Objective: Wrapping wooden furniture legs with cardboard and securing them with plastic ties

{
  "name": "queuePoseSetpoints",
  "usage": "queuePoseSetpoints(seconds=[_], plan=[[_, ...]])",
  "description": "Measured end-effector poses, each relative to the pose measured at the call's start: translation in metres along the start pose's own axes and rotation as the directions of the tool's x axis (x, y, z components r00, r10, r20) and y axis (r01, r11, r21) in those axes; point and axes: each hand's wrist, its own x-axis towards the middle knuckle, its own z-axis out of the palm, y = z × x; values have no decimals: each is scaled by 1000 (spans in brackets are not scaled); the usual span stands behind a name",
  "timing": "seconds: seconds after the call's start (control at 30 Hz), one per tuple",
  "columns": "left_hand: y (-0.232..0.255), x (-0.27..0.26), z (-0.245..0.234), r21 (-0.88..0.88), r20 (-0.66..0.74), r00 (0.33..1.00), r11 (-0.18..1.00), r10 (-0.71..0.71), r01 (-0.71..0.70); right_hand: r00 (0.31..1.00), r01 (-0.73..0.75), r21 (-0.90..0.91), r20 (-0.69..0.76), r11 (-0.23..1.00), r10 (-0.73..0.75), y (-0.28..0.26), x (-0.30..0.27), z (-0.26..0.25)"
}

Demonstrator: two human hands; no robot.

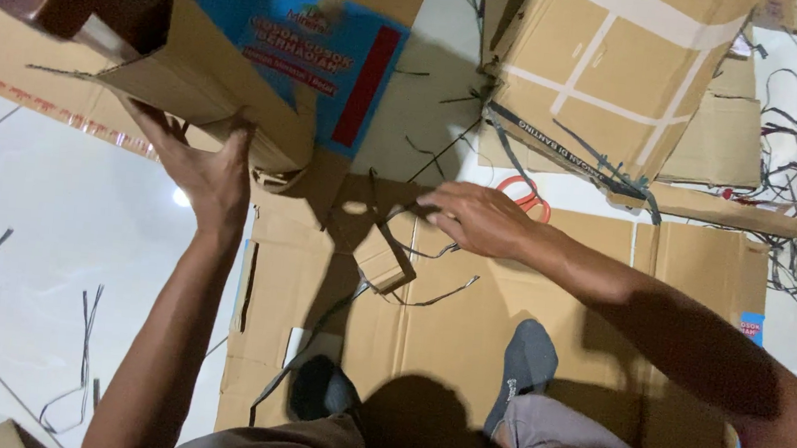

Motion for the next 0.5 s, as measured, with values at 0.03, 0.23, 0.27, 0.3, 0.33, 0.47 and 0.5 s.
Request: queuePoseSetpoints(seconds=[0.03,0.23,0.27,0.3,0.33,0.47,0.5], plan=[[-13,-8,-2,15,-4,1000,1000,7,-7,998,55,32,-32,998,-54,-6,8,-1],[15,-16,-17,-38,73,983,985,-167,170,965,212,-21,-154,977,-212,-16,41,-2],[20,-22,-24,-27,63,983,984,-174,176,964,223,-16,-144,975,-223,-14,43,2],[25,-27,-31,-26,76,977,979,-201,203,956,231,-27,-177,973,-232,-13,45,5],[30,-32,-38,-25,90,970,973,-227,230,947,239,-38,-210,970,-241,-12,48,8],[18,-72,-65,-13,47,949,950,-311,312,971,213,-15,-109,977,-213,-16,53,28],[10,-89,-70,-37,3,940,940,-340,340,978,207,3,-40,978,-207,-20,56,34]])
